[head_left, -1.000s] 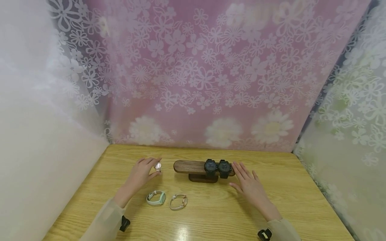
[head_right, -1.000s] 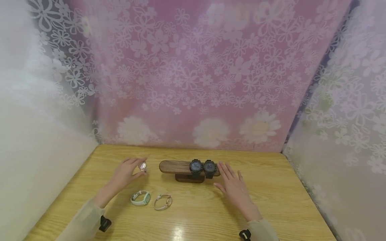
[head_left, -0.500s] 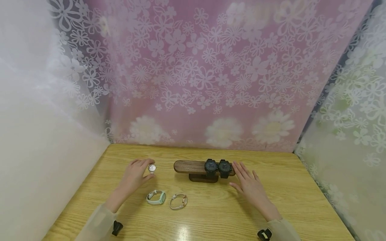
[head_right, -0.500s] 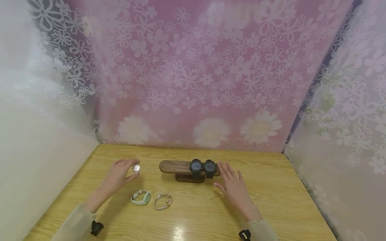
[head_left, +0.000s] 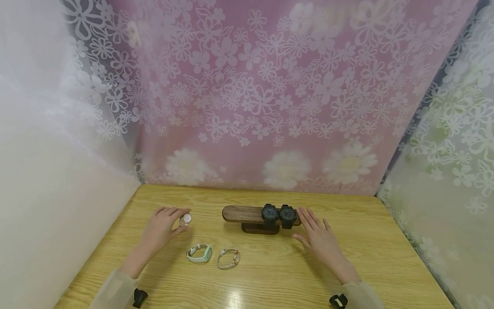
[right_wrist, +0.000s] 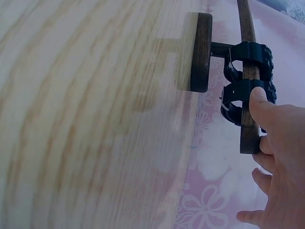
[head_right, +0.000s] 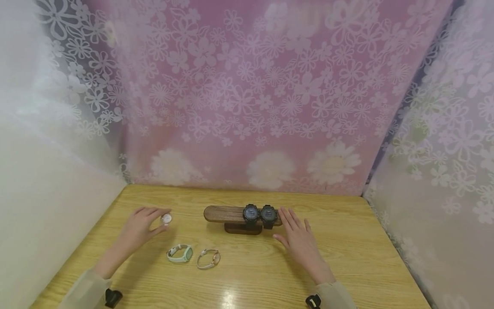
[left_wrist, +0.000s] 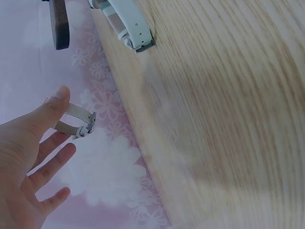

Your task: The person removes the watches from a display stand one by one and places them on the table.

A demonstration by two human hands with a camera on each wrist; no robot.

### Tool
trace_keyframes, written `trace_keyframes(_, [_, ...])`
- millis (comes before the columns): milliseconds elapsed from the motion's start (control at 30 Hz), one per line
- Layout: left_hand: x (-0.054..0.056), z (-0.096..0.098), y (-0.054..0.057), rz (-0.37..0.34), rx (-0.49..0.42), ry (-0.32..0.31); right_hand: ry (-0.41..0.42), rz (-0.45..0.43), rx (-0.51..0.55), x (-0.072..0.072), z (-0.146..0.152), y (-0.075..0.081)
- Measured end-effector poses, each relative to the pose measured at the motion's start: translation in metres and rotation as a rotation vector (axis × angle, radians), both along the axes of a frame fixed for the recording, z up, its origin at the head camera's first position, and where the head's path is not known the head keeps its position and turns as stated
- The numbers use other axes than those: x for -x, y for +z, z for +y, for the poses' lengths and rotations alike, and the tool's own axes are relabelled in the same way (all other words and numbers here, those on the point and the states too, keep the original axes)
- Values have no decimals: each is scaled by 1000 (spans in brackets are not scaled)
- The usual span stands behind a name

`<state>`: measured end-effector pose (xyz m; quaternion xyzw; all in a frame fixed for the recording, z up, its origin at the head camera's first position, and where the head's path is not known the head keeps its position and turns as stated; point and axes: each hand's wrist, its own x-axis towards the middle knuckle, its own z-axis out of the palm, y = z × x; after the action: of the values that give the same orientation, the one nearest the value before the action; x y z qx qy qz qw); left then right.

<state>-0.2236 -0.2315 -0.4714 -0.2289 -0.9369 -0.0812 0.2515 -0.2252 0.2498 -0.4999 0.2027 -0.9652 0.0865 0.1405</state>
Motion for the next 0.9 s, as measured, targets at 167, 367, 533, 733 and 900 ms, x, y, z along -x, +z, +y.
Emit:
trace_keyframes(167, [-7,-6,-3,-1,21,-15,1,-3,-1,0,-1,1])
trace_keyframes(367, [-16,-17,-12,-36,61,-17,2,-2,4,-1,-2,2])
trace_keyframes(533, [-21,-25,-23,-12,53,-35,5,7,-1,0,-1,2])
trace_keyframes(733, [-24,-29,-37,2,49,-45,9,23,3,0,1,1])
trace_keyframes(900, [-29,-31,-44,-49,8,-16,17,21,3,0,1,0])
